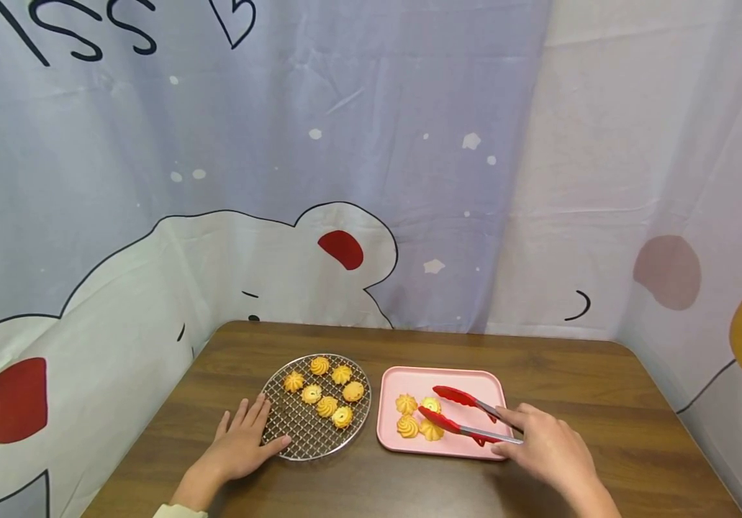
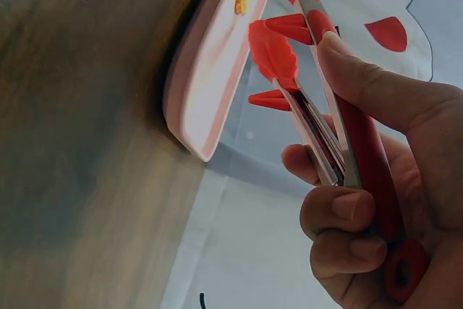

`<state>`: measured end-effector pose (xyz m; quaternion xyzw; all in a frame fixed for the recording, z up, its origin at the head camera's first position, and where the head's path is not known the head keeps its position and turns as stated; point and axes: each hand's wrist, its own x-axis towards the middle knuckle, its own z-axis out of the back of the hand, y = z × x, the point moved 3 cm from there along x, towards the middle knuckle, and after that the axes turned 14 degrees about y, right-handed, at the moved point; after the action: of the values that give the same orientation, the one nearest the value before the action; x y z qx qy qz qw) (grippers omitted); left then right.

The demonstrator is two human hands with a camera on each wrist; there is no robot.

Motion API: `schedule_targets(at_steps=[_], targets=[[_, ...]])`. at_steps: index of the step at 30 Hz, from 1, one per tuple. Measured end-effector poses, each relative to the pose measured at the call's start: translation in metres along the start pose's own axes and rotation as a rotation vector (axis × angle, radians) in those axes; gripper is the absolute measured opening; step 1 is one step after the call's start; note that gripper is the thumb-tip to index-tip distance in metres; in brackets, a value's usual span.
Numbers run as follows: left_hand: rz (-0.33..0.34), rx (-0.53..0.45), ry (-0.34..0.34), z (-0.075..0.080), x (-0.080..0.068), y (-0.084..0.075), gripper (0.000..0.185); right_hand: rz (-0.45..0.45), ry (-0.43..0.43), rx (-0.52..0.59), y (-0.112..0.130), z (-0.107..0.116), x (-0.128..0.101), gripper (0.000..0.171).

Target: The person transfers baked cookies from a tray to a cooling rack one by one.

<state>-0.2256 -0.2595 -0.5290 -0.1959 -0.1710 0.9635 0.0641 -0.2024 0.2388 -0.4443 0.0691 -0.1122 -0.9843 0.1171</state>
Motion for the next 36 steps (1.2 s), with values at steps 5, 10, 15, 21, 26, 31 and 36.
schedule_targets(at_steps=[5,10,15,21,26,31,36], targets=[[0.003,-0.002,0.004,-0.001,-0.001,0.001,0.097,-0.010,0.028,-0.010,0.001,0.006,0.005,0.057],[-0.002,-0.011,0.005,0.000,-0.003,0.000,0.097,-0.021,0.049,0.001,0.001,0.010,0.008,0.057],[-0.005,-0.015,0.004,0.001,-0.004,-0.001,0.098,-0.018,0.051,0.002,0.000,0.011,0.011,0.057],[-0.001,-0.010,0.008,0.000,-0.002,0.000,0.099,-0.018,0.050,-0.004,0.001,0.012,0.015,0.057],[0.007,0.003,0.014,-0.001,0.000,0.002,0.098,-0.028,0.055,-0.005,0.003,0.014,0.016,0.057],[0.004,0.002,0.008,0.000,-0.001,0.001,0.099,-0.007,0.053,0.005,0.005,0.013,0.015,0.058],[0.003,0.000,0.005,0.001,-0.003,0.000,0.098,-0.001,0.056,0.005,0.007,0.012,0.016,0.057]])
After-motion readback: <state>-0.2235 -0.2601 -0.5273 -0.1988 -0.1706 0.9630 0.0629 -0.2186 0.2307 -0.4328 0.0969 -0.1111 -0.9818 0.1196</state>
